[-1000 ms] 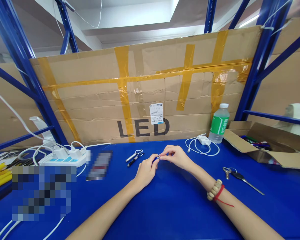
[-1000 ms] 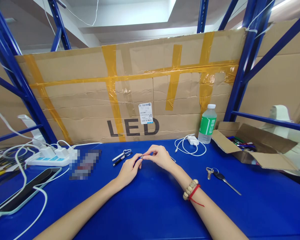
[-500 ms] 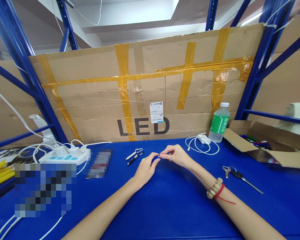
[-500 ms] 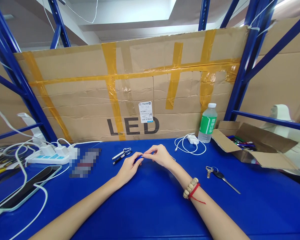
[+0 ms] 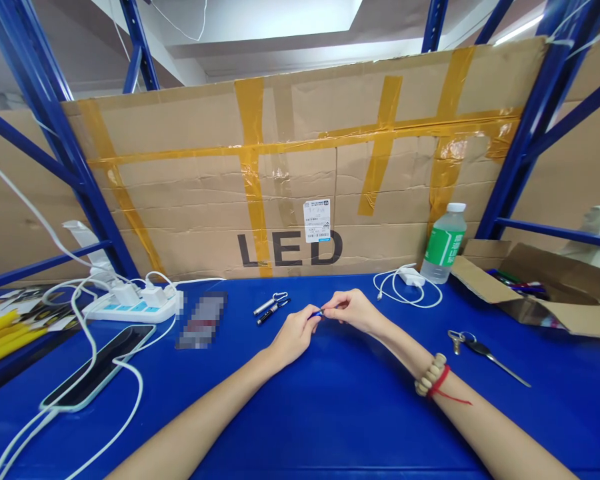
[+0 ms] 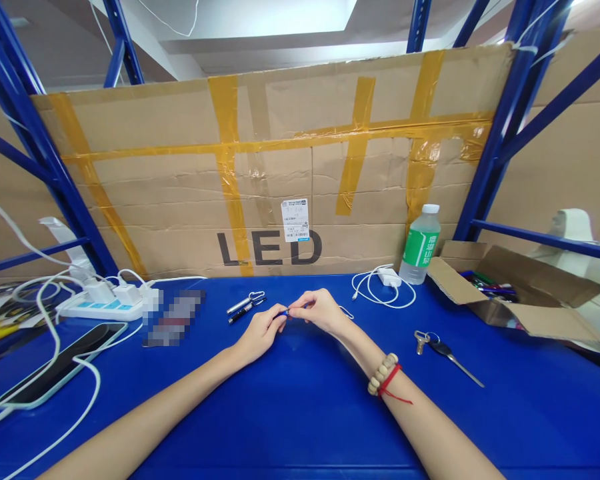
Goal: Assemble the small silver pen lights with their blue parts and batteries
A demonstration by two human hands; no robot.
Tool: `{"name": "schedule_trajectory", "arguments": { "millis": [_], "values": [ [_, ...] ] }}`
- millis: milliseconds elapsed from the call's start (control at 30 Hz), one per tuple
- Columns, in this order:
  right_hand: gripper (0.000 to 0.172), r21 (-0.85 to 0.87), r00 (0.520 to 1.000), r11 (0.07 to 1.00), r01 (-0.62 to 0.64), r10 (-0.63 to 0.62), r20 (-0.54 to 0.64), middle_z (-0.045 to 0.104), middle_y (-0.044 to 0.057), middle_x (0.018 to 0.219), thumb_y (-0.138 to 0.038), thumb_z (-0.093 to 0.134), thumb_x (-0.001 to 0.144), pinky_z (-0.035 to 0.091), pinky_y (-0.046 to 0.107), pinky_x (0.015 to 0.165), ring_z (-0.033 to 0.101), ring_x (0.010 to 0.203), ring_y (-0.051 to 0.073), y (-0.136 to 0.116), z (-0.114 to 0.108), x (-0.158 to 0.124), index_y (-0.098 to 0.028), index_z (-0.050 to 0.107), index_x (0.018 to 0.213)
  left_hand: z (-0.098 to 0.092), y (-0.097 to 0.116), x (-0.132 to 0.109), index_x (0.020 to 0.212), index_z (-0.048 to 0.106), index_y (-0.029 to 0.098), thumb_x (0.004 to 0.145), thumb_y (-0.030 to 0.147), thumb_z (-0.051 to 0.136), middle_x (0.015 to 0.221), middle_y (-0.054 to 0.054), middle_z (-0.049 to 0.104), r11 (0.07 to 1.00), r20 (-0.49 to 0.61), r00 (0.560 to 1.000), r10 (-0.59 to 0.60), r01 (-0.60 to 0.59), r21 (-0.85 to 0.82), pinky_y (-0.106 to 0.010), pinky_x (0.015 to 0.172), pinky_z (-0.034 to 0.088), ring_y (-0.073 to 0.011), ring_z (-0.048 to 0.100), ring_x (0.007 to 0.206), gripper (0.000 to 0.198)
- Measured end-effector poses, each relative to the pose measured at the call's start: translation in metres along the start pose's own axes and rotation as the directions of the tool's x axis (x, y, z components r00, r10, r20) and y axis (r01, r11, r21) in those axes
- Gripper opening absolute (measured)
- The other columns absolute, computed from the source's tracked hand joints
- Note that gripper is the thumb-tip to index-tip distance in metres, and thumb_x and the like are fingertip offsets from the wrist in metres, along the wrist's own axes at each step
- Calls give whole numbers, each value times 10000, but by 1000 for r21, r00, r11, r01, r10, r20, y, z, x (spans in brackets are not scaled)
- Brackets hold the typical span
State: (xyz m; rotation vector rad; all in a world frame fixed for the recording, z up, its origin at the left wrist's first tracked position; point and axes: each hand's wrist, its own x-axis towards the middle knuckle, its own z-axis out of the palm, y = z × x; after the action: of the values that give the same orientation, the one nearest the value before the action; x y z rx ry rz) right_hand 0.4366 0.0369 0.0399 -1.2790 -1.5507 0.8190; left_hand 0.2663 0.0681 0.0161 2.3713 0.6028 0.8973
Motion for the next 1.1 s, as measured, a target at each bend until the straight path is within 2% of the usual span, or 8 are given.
{"name": "schedule_trajectory", "arguments": {
  "millis": [133, 367, 533, 700, 900, 1100],
  "values": [
    [294, -23, 1000, 1000, -20, 20, 3, 633, 28, 616, -385, 700, 540, 376, 187, 433, 463, 443, 57, 4, 0, 1, -121, 691, 670, 0, -1, -1, 796, 496, 168, 882, 239, 317, 632, 19, 512, 999, 12, 1000, 19, -20, 33, -199, 573, 351, -93, 473, 568, 212],
    [275, -63, 999, 997, -44, 46, 21, 641, 27, 609, -381, 700, 535, 392, 192, 481, 494, 498, 76, 6, -1, 1, -127, 690, 641, -1, 0, -2, 844, 528, 181, 878, 242, 318, 663, 9, 540, 994, 53, 998, -21, 15, 111, -211, 587, 361, -110, 482, 586, 220],
    [284, 12, 991, 998, -69, 67, 120, 591, -8, 542, -389, 711, 508, 359, 182, 444, 446, 446, 51, 6, -4, 0, -123, 657, 593, -2, 4, -3, 874, 538, 191, 877, 241, 333, 695, 7, 551, 995, 95, 995, -9, -1, 101, -198, 566, 349, -112, 493, 602, 211],
    [274, 65, 987, 996, -57, 47, 152, 557, -24, 526, -368, 712, 513, 344, 173, 416, 436, 431, 42, 11, -4, 2, -117, 627, 581, -3, 6, -3, 834, 510, 177, 883, 239, 314, 650, 16, 522, 998, 104, 994, 25, -31, 53, -195, 567, 344, -100, 461, 558, 211],
    [357, 134, 993, 986, -94, 82, 90, 538, -28, 509, -440, 699, 533, 334, 166, 390, 432, 431, 47, 5, 3, 2, -113, 599, 635, -2, 5, -2, 832, 479, 180, 899, 230, 275, 661, 18, 515, 999, 36, 999, 39, -40, 31, -197, 619, 367, -100, 485, 600, 221],
    [362, 140, 995, 989, -42, 29, 92, 524, -35, 486, -442, 713, 535, 309, 165, 394, 400, 415, 30, -5, -2, 0, -110, 608, 632, 0, 6, -1, 933, 475, 200, 899, 229, 292, 769, 7, 557, 998, -8, 999, 36, -35, 45, -212, 696, 391, -116, 533, 705, 188]
  ]
}}
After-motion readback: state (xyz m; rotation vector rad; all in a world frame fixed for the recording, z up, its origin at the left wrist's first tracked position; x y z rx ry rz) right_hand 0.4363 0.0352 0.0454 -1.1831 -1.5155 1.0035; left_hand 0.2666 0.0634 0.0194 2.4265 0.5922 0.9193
